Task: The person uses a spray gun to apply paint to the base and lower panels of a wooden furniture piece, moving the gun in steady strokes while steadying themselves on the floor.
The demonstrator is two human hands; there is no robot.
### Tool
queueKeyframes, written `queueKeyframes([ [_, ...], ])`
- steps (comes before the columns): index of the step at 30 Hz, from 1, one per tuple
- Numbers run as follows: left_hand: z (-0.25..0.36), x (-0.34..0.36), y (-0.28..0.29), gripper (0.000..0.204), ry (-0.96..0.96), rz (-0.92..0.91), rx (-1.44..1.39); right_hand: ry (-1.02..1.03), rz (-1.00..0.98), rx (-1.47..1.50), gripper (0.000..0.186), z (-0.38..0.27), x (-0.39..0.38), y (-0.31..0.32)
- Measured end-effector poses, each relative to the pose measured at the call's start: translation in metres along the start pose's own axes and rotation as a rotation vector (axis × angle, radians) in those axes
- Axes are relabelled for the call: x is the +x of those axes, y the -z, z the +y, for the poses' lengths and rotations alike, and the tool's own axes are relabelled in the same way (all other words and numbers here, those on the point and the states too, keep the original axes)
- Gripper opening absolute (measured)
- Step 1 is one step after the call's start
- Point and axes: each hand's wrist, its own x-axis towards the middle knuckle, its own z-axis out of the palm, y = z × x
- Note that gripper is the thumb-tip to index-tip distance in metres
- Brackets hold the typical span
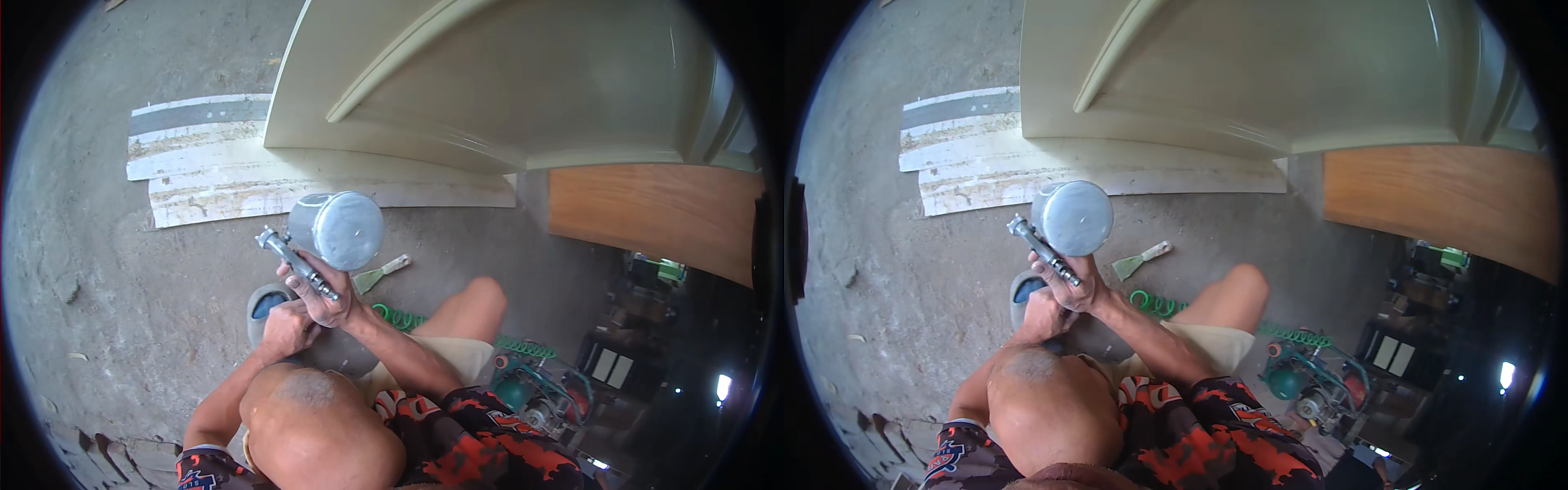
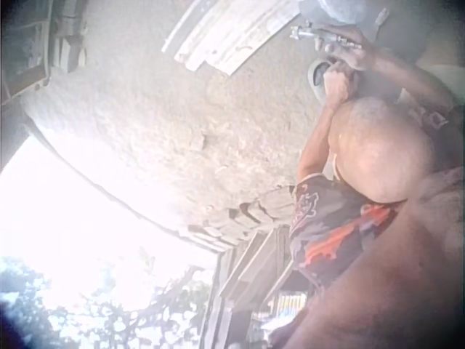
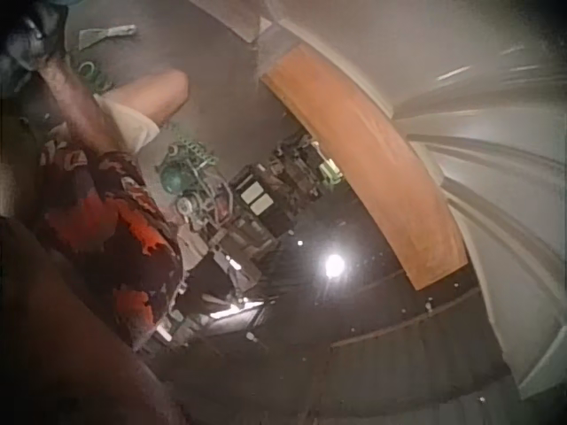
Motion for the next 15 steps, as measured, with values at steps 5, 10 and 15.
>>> queueKeyframes([
  [5,0.003,0.002,0.005,0.031,-0.005,-0.060,-0.018,0.062,0.076,-0.056,0.025,0.006,-0.006,0.008],
  [10,-0.004,0.003,-0.008,0.029,-0.070,-0.060,0.021,0.100,0.218,-0.026,0.023,0.012,-0.011,0.017],
  [15,-0.004,0.007,-0.016,0.021,-0.110,-0.029,0.044,0.047,0.293,-0.067,0.022,0.016,-0.009,0.029],
])
